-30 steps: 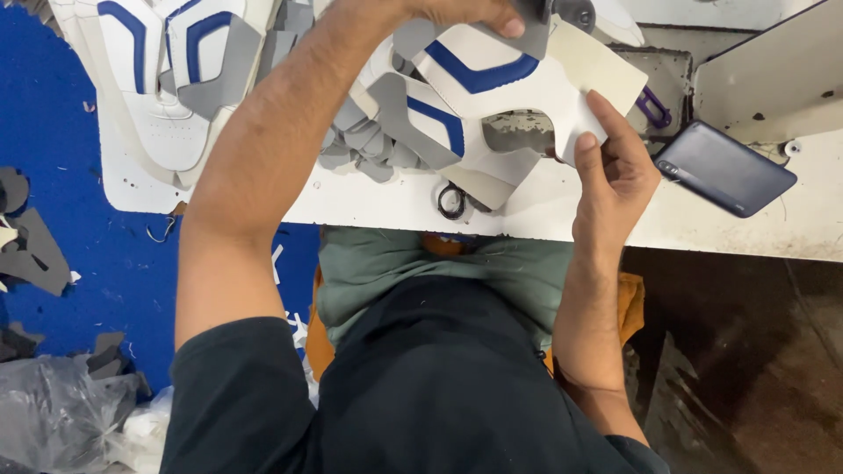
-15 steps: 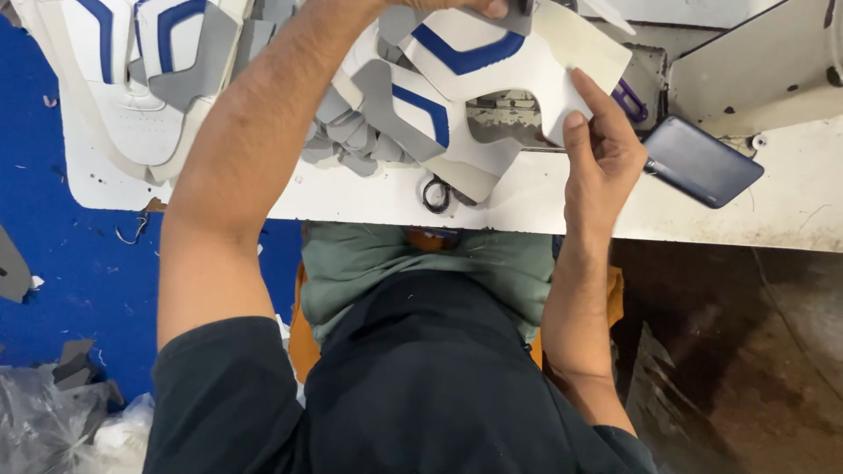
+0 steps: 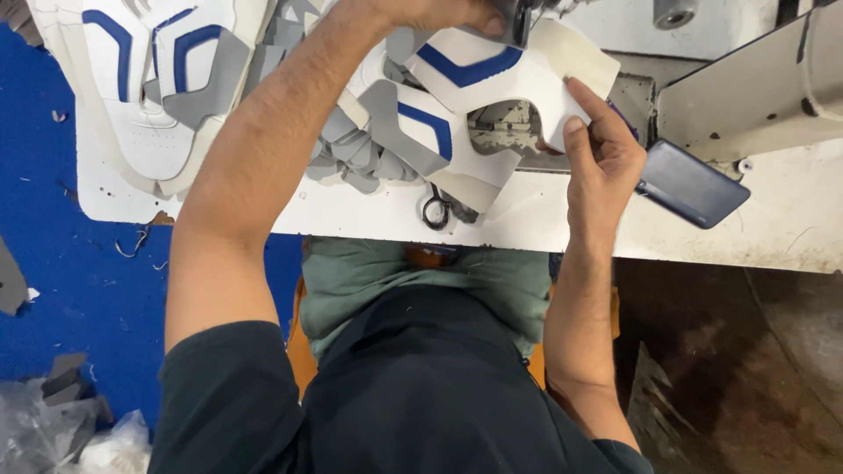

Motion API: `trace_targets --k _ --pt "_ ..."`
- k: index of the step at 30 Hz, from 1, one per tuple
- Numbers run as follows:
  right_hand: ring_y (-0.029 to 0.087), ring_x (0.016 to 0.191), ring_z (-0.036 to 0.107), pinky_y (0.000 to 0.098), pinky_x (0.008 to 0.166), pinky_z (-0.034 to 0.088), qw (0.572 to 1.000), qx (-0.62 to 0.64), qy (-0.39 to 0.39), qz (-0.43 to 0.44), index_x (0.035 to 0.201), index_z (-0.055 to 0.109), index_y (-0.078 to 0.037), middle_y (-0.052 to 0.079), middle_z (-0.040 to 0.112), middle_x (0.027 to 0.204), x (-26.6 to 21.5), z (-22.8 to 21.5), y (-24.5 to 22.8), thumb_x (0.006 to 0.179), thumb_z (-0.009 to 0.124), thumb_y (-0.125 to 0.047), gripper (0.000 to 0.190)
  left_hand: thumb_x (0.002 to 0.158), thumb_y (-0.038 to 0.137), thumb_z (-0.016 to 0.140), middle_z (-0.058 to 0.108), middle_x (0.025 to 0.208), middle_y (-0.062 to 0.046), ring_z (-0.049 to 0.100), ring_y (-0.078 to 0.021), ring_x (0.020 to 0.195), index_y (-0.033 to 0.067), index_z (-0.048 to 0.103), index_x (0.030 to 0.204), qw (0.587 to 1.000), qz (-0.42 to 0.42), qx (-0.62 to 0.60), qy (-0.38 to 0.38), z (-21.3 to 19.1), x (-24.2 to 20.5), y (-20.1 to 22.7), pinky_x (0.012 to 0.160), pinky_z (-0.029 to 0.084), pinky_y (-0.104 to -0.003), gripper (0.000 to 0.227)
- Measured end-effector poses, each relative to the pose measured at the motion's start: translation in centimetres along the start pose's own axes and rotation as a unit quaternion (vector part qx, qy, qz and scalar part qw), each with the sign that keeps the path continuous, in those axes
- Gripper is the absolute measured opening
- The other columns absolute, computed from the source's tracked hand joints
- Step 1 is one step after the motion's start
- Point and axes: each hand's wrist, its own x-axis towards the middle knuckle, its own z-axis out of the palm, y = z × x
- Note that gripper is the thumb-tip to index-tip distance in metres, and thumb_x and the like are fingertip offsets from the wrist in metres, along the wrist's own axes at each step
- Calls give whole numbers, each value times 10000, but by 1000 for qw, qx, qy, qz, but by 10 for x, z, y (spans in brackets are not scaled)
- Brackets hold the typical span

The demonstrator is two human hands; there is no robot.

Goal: The person sews gray fabric pieces onto white shoe parts using a sewing machine. They repeatedly pick up a shoe part, align a gray piece, sew it, and then cut the thread with scissors before moving to the next item.

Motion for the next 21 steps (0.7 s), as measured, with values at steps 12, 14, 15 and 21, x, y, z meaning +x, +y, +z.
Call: trace_targets --k 12,14,15,21 --pt "102 939 664 333 857 673 1000 -22 10 9 1422 621 38 115 706 1150 10 5 -1 1090 609 -56 345 809 166 905 773 975 -111 748 -272 950 49 672 1052 995 6 -62 75 -45 -2 35 804 576 -396 357" --pt "102 945 666 329 851 667 1000 -24 9 8 1421 614 37 115 707 1182 10 7 -2 1084 604 -57 351 816 157 892 777 995 -104 752 -270 980 52 666 1055 996 7 -65 64 -46 0 33 827 577 -394 345" --pt "102 951 667 326 846 662 1000 -27 8 11 1421 606 36 114 709 1215 10 8 -3 1078 600 -58 356 824 148 879 781 1015 -96 756 -268 1010 56 660 1057 996 6 -70 50 -45 1 31 849 578 -392 333" --pt "111 950 671 327 825 655 1000 -23 10 6 1414 600 33 124 701 1266 11 7 -1 1071 600 -54 353 834 169 887 765 1011 -102 755 -268 1022 52 643 1065 993 17 -102 50 -44 0 30 870 582 -383 355"
